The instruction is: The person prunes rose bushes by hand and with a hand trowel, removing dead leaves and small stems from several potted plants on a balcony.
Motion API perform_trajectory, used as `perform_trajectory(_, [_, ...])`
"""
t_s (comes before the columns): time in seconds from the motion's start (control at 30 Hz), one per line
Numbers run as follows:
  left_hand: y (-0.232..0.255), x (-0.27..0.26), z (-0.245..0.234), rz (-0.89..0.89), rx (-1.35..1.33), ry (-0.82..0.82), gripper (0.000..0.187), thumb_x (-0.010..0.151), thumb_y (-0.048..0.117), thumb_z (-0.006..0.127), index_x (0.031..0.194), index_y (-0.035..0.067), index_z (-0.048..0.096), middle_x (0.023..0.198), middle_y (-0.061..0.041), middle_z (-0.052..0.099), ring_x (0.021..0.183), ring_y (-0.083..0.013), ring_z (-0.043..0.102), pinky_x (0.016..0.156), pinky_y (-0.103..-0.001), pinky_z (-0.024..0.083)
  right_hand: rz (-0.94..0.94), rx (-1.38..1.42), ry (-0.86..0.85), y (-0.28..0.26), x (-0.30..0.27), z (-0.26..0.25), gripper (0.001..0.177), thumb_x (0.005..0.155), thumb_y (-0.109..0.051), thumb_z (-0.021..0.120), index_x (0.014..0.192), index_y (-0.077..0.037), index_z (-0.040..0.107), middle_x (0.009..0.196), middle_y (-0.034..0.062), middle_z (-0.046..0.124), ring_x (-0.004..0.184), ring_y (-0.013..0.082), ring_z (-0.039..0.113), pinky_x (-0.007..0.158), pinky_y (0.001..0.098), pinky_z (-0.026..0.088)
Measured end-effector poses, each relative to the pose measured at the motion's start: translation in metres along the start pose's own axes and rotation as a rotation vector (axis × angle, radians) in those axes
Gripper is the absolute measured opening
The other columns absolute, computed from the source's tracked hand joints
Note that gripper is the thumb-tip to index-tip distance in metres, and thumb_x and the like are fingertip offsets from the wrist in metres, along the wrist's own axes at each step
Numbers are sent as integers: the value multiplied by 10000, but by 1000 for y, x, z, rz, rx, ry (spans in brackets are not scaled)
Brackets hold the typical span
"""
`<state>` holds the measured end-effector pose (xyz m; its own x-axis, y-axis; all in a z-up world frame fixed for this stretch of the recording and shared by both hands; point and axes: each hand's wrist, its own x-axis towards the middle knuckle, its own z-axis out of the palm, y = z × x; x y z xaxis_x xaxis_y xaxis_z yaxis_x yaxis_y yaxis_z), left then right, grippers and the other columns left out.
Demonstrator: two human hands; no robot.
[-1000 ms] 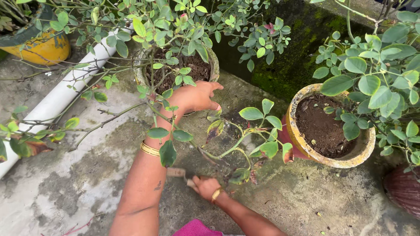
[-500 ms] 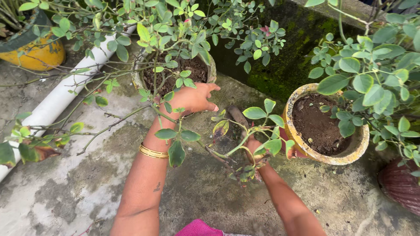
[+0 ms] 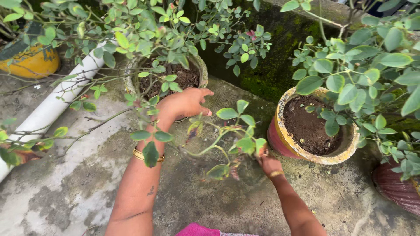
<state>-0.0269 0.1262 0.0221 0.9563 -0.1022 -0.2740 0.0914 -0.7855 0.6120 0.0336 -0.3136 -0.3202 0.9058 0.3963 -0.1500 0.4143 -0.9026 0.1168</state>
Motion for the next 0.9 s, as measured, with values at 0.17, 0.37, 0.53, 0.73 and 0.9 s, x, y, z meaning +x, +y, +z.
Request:
perform_trajectory(0.17, [3, 1, 1, 25, 6, -5, 801, 813, 328, 810, 1519, 202, 452, 1370, -135, 650, 1211, -304, 655, 1009, -429, 523, 106, 233, 149, -14, 42, 10, 434, 947, -538, 541, 1052, -155, 714, 887, 180, 743, 819, 381, 729, 730, 506, 581])
perform_trajectory(0.37, [9, 3, 0, -24, 48, -20, 809, 806, 353, 805, 1518, 207, 449, 1430, -135, 589, 1293, -313, 590, 1064, -435, 485, -153, 105, 73, -47, -23, -10, 470, 988, -538, 523, 1256, -152, 532, 845, 142, 733, 740, 365, 729, 622, 498, 588])
perform_trajectory(0.53, [-3, 12, 6, 26, 154, 58, 799, 808, 346, 818, 1496, 152, 459, 1486, -161, 508, 1362, -333, 499, 1102, -436, 434, 99, 239, 117, -71, -36, -15, 448, 972, -477, 554, 1273, -146, 537, 863, 179, 748, 786, 393, 737, 685, 527, 582])
perform_trajectory(0.73, [-13, 6, 8, 8, 168, 133, 744, 813, 311, 779, 1481, 131, 504, 1438, -175, 572, 1279, -342, 590, 1068, -436, 479, 271, 384, 40, -88, -37, -19, 561, 946, -572, 561, 1303, -139, 568, 926, 269, 734, 880, 468, 712, 789, 563, 561])
perform_trajectory(0.9, [-7, -7, 8, 152, 142, 157, 737, 794, 318, 815, 1432, 80, 531, 1362, -181, 631, 1239, -329, 625, 1059, -410, 493, 338, 464, 20, -95, -57, -26, 576, 940, -607, 538, 1279, -147, 607, 940, 276, 737, 915, 478, 709, 824, 569, 554])
